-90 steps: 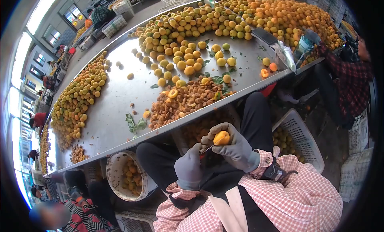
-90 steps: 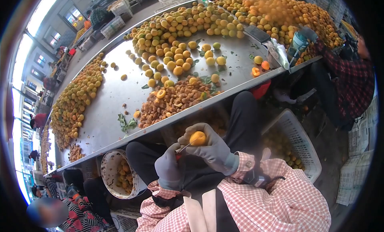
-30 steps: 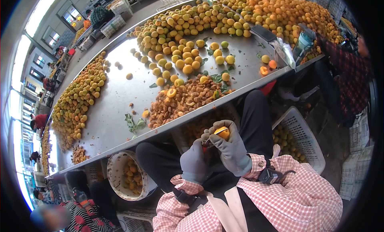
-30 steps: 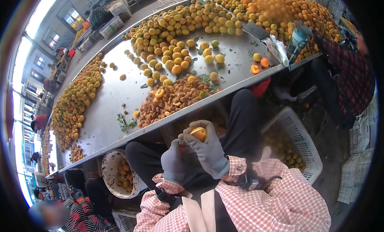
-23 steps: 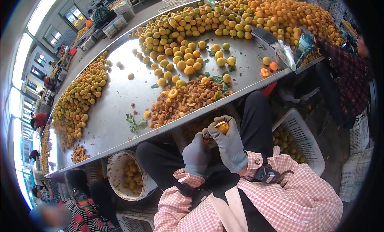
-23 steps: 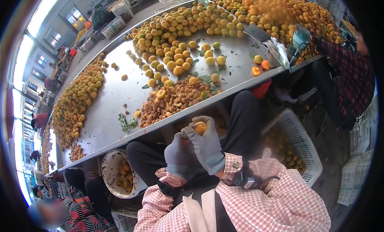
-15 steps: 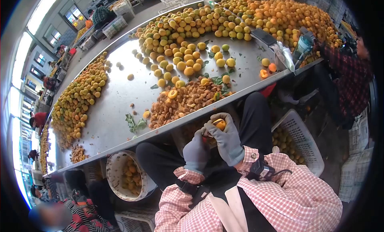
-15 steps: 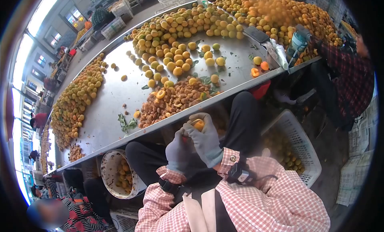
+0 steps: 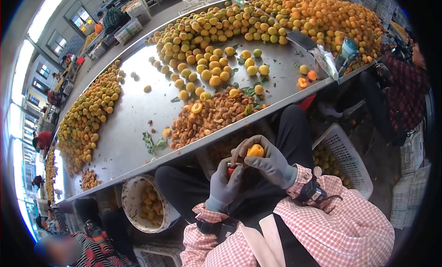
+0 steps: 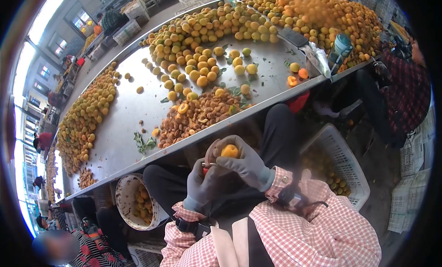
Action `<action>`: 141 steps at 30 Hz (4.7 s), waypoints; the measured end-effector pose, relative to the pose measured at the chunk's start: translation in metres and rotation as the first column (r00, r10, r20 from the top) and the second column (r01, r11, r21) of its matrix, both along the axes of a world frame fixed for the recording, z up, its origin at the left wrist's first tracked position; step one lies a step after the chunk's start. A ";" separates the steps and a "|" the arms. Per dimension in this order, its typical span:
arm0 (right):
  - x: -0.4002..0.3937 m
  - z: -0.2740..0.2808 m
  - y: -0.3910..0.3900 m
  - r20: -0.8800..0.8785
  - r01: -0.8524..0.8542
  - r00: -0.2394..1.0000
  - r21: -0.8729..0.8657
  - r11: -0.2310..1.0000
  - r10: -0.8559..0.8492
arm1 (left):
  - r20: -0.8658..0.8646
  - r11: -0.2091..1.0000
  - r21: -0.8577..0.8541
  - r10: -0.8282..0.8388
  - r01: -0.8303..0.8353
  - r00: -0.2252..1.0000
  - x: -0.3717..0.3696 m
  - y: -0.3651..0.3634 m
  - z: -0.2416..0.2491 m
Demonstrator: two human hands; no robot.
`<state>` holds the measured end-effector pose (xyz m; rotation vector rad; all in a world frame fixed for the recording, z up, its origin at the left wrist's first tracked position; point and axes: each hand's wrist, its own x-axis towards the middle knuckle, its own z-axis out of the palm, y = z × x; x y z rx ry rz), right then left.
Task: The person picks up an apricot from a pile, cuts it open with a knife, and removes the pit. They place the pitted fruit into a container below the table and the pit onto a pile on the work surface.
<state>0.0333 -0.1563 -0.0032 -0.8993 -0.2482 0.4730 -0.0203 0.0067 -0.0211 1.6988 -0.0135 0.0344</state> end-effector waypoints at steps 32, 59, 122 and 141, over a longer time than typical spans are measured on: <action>-0.015 0.016 0.009 -0.036 0.005 0.999 -0.138 0.990 -0.010 | 0.262 0.752 0.647 -0.065 -0.125 0.963 -0.007 -0.004 0.000; -0.007 0.042 0.000 0.329 0.148 0.944 -0.501 0.853 0.029 | 0.343 0.740 0.634 -0.007 -0.226 0.939 -0.006 -0.002 -0.002; 0.004 -0.019 0.009 -0.029 0.002 1.000 -0.281 0.960 -0.010 | 0.141 0.512 0.842 0.099 -0.172 0.985 0.003 0.000 0.000; -0.003 -0.033 0.016 -0.149 -0.094 0.985 -0.055 0.994 0.084 | 0.175 0.438 0.876 0.100 -0.201 0.980 0.002 0.000 -0.001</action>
